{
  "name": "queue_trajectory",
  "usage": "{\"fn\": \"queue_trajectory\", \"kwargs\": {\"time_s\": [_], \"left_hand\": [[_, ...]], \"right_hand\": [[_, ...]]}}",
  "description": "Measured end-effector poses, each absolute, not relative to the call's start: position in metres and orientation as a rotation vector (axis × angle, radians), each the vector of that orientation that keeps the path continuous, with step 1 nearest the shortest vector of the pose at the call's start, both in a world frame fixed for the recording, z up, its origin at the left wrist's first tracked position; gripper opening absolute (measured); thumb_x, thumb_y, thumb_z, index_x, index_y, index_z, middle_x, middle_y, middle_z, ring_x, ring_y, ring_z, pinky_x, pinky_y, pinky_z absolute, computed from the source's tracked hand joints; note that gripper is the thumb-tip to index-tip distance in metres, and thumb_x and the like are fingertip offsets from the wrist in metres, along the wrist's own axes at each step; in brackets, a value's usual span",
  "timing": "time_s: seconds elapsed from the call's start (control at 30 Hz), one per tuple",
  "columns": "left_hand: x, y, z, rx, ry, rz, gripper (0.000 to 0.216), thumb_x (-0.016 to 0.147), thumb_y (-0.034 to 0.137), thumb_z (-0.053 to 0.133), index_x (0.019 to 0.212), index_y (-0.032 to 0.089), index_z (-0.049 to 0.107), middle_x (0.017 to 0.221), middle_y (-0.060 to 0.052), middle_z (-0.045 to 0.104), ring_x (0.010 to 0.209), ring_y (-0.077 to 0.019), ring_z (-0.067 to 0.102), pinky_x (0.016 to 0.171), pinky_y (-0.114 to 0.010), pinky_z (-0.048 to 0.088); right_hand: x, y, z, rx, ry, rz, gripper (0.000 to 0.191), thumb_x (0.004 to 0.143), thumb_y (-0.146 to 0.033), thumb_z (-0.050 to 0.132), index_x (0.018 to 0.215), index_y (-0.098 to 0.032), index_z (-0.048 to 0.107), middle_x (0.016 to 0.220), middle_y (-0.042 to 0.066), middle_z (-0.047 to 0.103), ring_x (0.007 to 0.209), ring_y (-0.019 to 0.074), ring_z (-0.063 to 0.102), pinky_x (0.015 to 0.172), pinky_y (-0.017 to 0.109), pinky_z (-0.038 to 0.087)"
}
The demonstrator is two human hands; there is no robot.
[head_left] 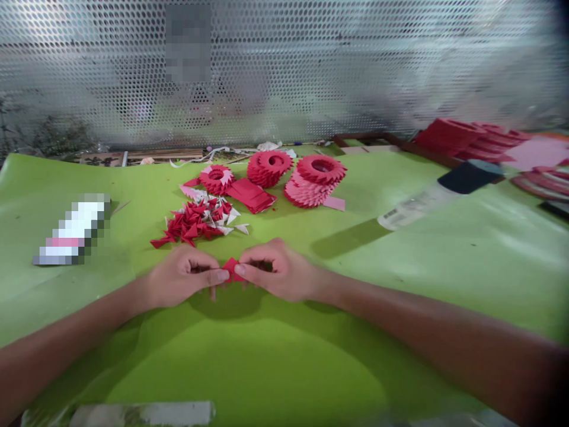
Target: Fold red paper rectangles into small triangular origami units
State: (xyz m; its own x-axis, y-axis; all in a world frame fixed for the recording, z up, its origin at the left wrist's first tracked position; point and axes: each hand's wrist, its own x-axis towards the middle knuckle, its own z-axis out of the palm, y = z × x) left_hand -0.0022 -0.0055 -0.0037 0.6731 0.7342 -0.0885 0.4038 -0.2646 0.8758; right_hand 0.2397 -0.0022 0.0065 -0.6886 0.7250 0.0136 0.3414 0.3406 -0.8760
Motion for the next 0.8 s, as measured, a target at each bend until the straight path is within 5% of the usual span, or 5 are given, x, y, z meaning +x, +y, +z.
{"fn": "queue_trajectory", "kwargs": {"time_s": [0.33, 0.5, 0.8], "left_hand": [[-0.004, -0.004, -0.007, 2.711, 0.749, 0.812, 0.018, 0.092, 0.014, 0.053, 0.108, 0.021, 0.059, 0.071, 0.001, 0.069, 0.051, -0.0111, 0.059, 0.044, -0.02, 0.038], [0.002, -0.007, 0.0, 3.146, 0.527, 0.975, 0.008, 0.099, 0.019, 0.053, 0.096, 0.02, 0.06, 0.077, 0.0, 0.073, 0.056, -0.0131, 0.06, 0.053, -0.025, 0.04], [0.0, -0.008, -0.009, 2.685, 0.795, 0.943, 0.028, 0.101, 0.026, 0.05, 0.077, 0.018, 0.062, 0.054, 0.004, 0.06, 0.042, -0.0078, 0.05, 0.041, -0.019, 0.034]], "right_hand": [[0.241, -0.004, 0.003, -0.932, -2.094, 1.587, 0.042, 0.096, -0.056, 0.056, 0.084, -0.016, 0.061, 0.071, 0.0, 0.066, 0.055, 0.0099, 0.055, 0.05, 0.022, 0.041], [0.24, -0.004, 0.003, -0.917, -2.171, 1.523, 0.037, 0.098, -0.05, 0.056, 0.085, -0.016, 0.061, 0.072, 0.0, 0.065, 0.057, 0.0093, 0.053, 0.051, 0.021, 0.038], [0.241, -0.006, 0.002, -0.824, -2.311, 1.197, 0.026, 0.101, -0.037, 0.052, 0.088, -0.016, 0.062, 0.068, -0.001, 0.06, 0.055, 0.0085, 0.05, 0.049, 0.019, 0.034]]}}
